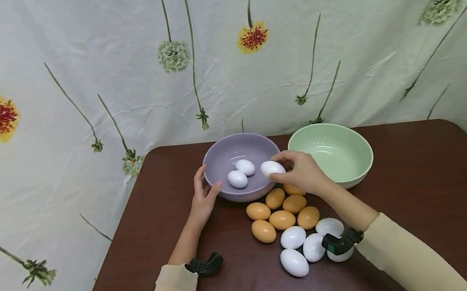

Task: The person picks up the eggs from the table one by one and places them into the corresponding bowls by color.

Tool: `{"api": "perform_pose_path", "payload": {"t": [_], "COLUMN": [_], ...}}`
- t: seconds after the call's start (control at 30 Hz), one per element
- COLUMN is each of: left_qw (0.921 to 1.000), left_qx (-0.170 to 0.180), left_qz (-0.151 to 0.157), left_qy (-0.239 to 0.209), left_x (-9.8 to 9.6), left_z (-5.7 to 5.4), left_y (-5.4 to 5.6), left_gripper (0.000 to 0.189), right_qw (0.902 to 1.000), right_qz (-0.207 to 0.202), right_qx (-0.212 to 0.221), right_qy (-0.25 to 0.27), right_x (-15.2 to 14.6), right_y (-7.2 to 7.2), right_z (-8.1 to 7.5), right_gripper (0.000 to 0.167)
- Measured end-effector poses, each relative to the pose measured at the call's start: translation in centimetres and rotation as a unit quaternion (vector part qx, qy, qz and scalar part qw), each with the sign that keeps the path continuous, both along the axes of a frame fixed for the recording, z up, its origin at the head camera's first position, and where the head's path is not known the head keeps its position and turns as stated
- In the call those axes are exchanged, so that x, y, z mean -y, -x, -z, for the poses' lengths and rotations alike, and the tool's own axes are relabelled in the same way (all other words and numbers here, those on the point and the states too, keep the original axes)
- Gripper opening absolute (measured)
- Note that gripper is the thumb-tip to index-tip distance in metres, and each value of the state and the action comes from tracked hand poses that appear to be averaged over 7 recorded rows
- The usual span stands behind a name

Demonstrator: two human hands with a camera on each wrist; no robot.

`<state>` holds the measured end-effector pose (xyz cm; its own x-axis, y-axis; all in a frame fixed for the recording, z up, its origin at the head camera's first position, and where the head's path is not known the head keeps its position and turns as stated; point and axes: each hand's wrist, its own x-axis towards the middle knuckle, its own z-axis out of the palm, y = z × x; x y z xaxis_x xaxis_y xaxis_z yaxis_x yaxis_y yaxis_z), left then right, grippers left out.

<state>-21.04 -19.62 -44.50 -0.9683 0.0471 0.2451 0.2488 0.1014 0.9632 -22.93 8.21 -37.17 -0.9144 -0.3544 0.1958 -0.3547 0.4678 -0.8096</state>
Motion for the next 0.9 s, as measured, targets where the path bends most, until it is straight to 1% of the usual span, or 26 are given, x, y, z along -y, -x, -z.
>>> {"api": "perform_pose_path", "payload": {"t": [0.3,0.57,0.77,0.9], "left_qw": [1.0,1.0,1.0,1.0], "left_qx": [-0.002,-0.004,-0.002,-0.002], "left_qz": [-0.002,0.002,-0.001,-0.002], "left_qy": [0.0,-0.001,0.001,0.001], "left_x": [0.0,-0.2,-0.2,-0.2], "left_z": [0.0,-0.2,-0.2,-0.2], "left_y": [0.0,-0.1,-0.1,-0.1], "left_gripper": [0.069,0.069,0.069,0.069], "right_qw": [0.9999,0.9998,0.9993,0.9991], "right_qz": [-0.014,-0.016,-0.013,-0.025], "right_qx": [0.001,0.015,0.023,0.017], "right_qy": [-0.003,-0.005,-0.026,-0.031], "right_x": [1.5,2.7,3.8,4.5], "right_y": [0.8,2.0,2.7,2.9], "right_z": [0.0,0.6,1.0,1.1], "right_gripper": [0.04,0.041,0.041,0.041]}}
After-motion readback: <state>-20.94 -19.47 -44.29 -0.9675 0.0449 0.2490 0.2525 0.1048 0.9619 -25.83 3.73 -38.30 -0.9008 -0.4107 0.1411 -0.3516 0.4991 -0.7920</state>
